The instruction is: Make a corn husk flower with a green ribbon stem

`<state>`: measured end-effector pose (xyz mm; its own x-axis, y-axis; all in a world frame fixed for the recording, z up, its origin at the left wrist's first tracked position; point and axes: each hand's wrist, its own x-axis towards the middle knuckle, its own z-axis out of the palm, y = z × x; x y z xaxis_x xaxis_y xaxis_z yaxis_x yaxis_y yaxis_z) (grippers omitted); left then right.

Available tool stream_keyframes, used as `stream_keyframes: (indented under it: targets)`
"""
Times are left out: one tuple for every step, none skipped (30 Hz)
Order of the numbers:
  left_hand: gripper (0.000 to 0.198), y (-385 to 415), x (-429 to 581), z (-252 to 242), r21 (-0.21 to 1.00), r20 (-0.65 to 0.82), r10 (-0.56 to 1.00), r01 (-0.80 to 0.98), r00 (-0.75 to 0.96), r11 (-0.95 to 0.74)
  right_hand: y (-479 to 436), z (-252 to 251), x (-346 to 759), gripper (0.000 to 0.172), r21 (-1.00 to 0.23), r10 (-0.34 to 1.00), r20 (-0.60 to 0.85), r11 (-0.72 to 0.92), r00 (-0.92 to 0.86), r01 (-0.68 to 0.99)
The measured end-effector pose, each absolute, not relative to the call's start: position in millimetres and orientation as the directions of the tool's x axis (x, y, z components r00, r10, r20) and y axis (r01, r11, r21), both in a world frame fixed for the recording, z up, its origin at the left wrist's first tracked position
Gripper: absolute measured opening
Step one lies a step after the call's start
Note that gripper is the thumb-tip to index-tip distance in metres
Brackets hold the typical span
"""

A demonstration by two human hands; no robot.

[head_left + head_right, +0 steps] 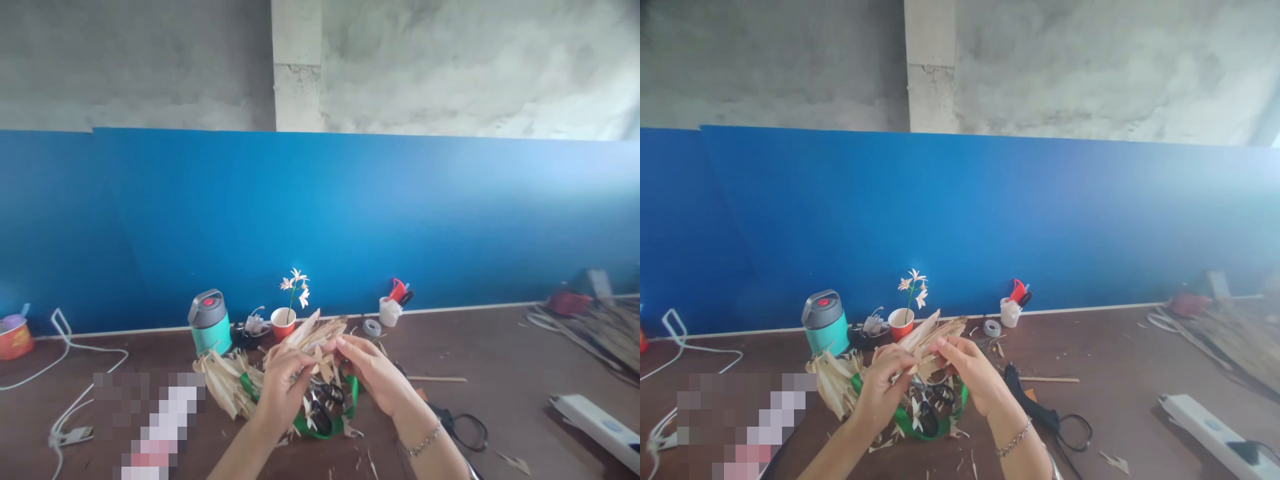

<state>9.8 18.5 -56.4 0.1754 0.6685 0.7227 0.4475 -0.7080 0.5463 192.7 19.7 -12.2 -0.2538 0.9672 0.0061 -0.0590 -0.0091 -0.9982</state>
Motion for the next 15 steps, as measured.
stream_keyframes:
  targets:
    - [0.021,20,9,-58,0.541,0.737,0.661,0.463,0.141,-0.702,20,-12,193,0.041,-1.0,0.968,0.008,0.001,-0.25,-0.03]
    - [0.019,20,9,-59,0.537,0.746,0.656,0.477,0.117,-0.695,19,-12,193,0.039,-1.0,0.961,0.008,0.007,-0.275,-0.004]
    - [0.018,21,9,-60,0.537,0.751,0.653,0.487,0.097,-0.689,19,-11,192,0.036,-1.0,0.949,0.003,0.008,-0.315,0.014]
    - [0.016,22,8,-61,0.537,0.755,0.65,0.493,0.081,-0.685,18,-11,191,0.034,-1.0,0.936,-0.002,0.005,-0.351,0.021]
    - [0.015,22,8,-62,0.539,0.759,0.648,0.498,0.065,-0.68,18,-10,189,0.033,-1.0,0.925,-0.008,-0.001,-0.379,0.018]
    - [0.014,23,8,-63,0.544,0.759,0.649,0.5,0.049,-0.674,17,-10,187,0.032,-1.0,0.92,-0.01,-0.008,-0.393,0.007]
    - [0.013,23,9,-63,0.552,0.757,0.653,0.501,0.033,-0.666,16,-11,185,0.032,-1.0,0.918,-0.013,-0.017,-0.397,-0.006]
    - [0.013,23,9,-63,0.566,0.749,0.662,0.501,0.019,-0.655,16,-12,182,0.033,-0.999,0.922,-0.013,-0.024,-0.388,-0.024]
    - [0.014,22,9,-63,0.586,0.737,0.676,0.498,0.001,-0.64,16,-14,180,0.033,-0.999,0.926,-0.014,-0.031,-0.377,-0.04]
    - [0.014,22,10,-63,0.611,0.721,0.693,0.491,-0.019,-0.622,16,-16,178,0.033,-0.998,0.931,-0.014,-0.037,-0.366,-0.056]
    - [0.015,21,11,-64,0.641,0.699,0.714,0.48,-0.041,-0.599,16,-18,176,0.033,-0.997,0.934,-0.017,-0.044,-0.357,-0.067]
    - [0.016,21,11,-64,0.671,0.675,0.735,0.466,-0.061,-0.577,17,-21,174,0.033,-0.996,0.937,-0.021,-0.05,-0.349,-0.073]
    - [0.016,20,12,-65,0.7,0.651,0.755,0.448,-0.08,-0.556,18,-23,173,0.034,-0.996,0.939,-0.026,-0.054,-0.342,-0.075]
    - [0.016,20,13,-65,0.725,0.629,0.772,0.429,-0.094,-0.539,18,-25,172,0.034,-0.996,0.942,-0.028,-0.056,-0.335,-0.074]
    - [0.016,20,13,-66,0.744,0.612,0.784,0.411,-0.106,-0.526,19,-26,171,0.034,-0.996,0.944,-0.031,-0.057,-0.33,-0.07]
